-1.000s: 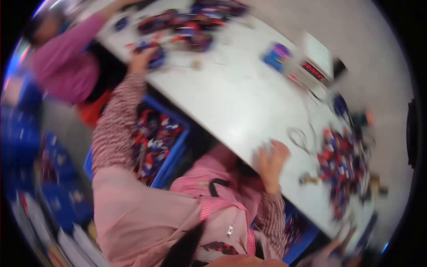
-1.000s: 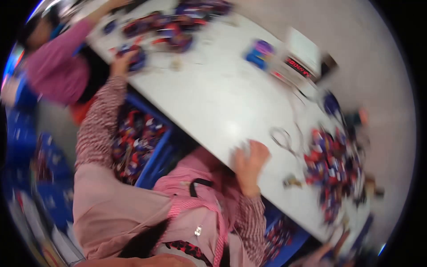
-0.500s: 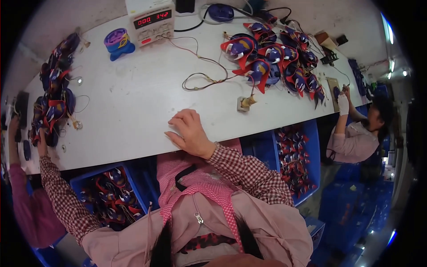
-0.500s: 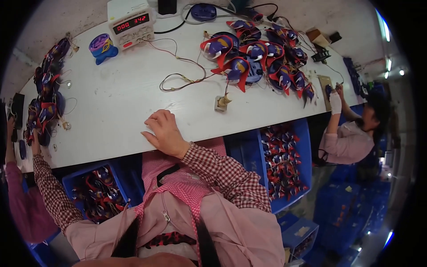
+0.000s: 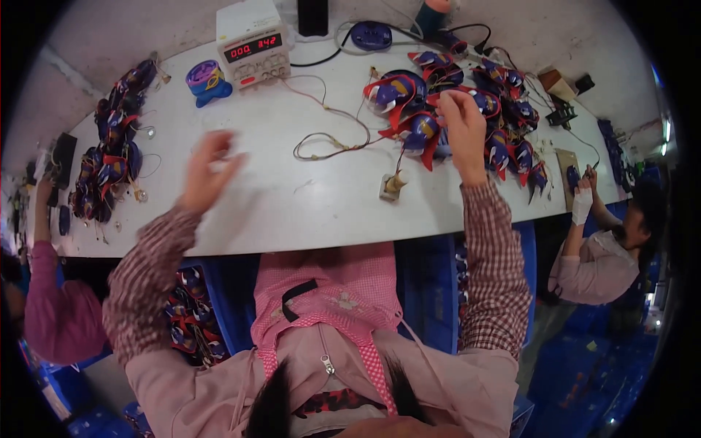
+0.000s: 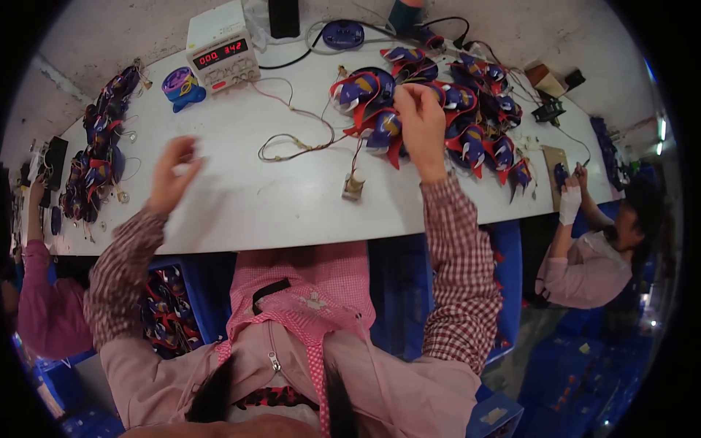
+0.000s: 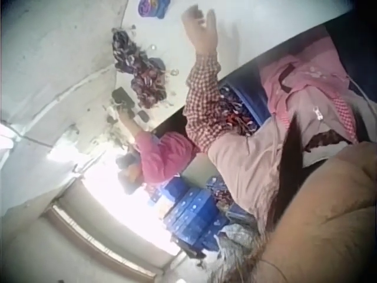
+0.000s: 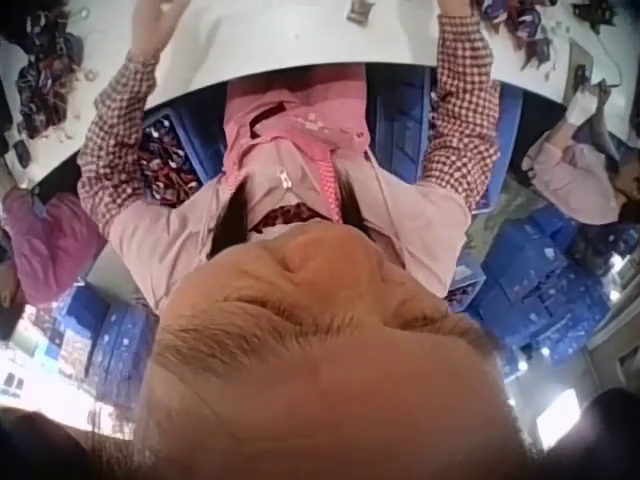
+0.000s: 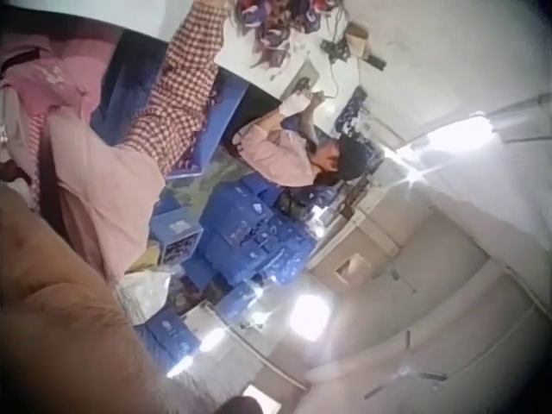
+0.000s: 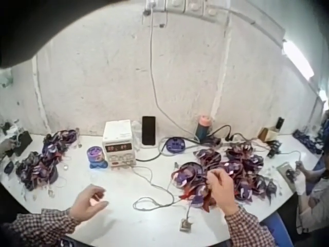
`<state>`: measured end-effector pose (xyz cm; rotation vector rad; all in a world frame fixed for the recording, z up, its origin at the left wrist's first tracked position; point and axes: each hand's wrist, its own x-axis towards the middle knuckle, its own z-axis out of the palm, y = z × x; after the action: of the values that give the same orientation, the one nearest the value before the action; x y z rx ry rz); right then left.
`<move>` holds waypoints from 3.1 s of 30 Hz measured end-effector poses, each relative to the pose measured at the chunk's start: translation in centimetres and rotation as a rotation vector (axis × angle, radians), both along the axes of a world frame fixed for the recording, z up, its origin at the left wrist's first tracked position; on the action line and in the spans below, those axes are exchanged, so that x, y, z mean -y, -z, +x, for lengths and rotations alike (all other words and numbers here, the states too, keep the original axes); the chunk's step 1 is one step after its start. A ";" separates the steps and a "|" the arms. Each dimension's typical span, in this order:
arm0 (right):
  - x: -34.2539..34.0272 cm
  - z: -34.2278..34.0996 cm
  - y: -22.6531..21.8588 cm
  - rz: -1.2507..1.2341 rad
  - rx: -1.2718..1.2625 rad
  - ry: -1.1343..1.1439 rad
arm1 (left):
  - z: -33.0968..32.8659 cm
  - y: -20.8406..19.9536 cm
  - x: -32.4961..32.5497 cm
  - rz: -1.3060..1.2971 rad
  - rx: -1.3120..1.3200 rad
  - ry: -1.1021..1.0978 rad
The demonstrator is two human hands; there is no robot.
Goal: The recorder is assembling small electronic toy components at a factory workbench, connecting wires and placing boards into housings.
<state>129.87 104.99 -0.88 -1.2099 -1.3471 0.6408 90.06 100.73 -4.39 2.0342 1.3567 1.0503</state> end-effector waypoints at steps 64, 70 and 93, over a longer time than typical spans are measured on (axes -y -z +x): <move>15.6 -16.4 7.3 -0.807 -0.219 -0.379 | -9.0 1.1 2.7 0.458 -1.330 0.292; 11.5 -16.3 9.0 -0.481 0.190 -0.263 | -9.5 1.9 1.6 0.597 -1.241 0.307; 12.6 -6.3 5.4 -0.396 -0.140 -0.232 | 4.5 8.0 4.1 -0.216 -0.137 -0.039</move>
<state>123.57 92.38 -6.25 -1.2995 -1.2884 1.1793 94.59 96.59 -12.34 1.9555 1.5135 0.7543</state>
